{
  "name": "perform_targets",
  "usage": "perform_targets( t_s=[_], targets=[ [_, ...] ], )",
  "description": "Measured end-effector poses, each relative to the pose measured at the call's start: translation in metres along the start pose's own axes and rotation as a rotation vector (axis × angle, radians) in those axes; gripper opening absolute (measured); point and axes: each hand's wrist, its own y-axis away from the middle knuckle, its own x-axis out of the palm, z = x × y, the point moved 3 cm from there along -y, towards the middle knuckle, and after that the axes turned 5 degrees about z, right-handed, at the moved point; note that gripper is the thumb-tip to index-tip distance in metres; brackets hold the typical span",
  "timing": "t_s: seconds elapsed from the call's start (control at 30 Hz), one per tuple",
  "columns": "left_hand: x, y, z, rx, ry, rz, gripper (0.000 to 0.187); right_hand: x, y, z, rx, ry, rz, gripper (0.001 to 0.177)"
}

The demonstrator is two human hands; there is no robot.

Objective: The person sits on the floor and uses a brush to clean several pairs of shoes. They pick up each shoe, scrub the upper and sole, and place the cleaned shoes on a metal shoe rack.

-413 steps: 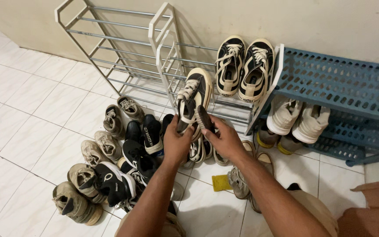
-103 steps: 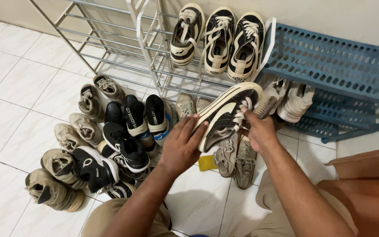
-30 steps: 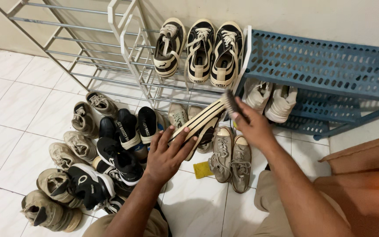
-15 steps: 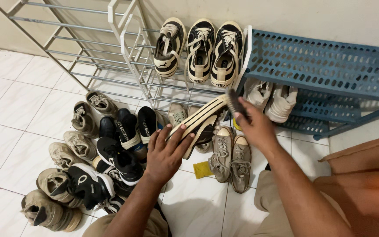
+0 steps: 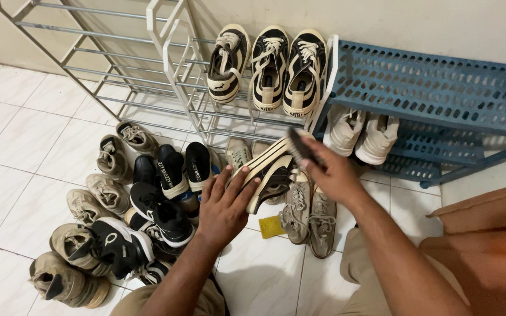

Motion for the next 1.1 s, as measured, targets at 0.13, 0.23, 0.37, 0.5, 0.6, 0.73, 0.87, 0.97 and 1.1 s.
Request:
perform_targets(
  t_s=[0.13,0.23,0.37,0.5,0.6,0.73,0.87,0.97,1.1],
  targets=[
    [0.003,0.0,0.0,-0.084,0.077,0.015,0.05,0.009,0.005,0.004,-0.081,0.002,0.07,0.061],
    [0.007,0.001,0.001,-0.246,0.204,0.04,0.061,-0.002,-0.001,-0.006,0.274,0.145,-0.049,0.061],
    [0.019,0.008,0.012,-0.602,0.671,0.022,0.06,-0.007,-0.007,-0.01,0.211,0.226,-0.098,0.058],
    [0.042,0.015,0.028,-1.032,1.186,-0.027,0.05,0.007,-0.005,-0.009,0.101,0.191,-0.076,0.059],
    [0.051,0.022,0.036,-1.169,1.284,-0.04,0.038,0.028,0.003,-0.004,0.075,0.171,0.013,0.061],
    [0.058,0.029,0.037,-1.274,1.413,-0.057,0.035,0.045,0.021,0.02,-0.545,0.327,-0.039,0.054],
    [0.061,0.031,0.037,-1.343,1.52,-0.067,0.035,0.033,0.008,0.011,-0.013,0.276,-0.046,0.058],
    [0.061,0.03,0.037,-1.382,1.519,-0.051,0.037,0.019,0.004,0.009,0.145,0.195,-0.124,0.062],
    [0.062,0.031,0.038,-1.422,1.505,-0.029,0.038,0.035,0.011,0.008,-0.006,0.096,-0.026,0.061]
  ],
)
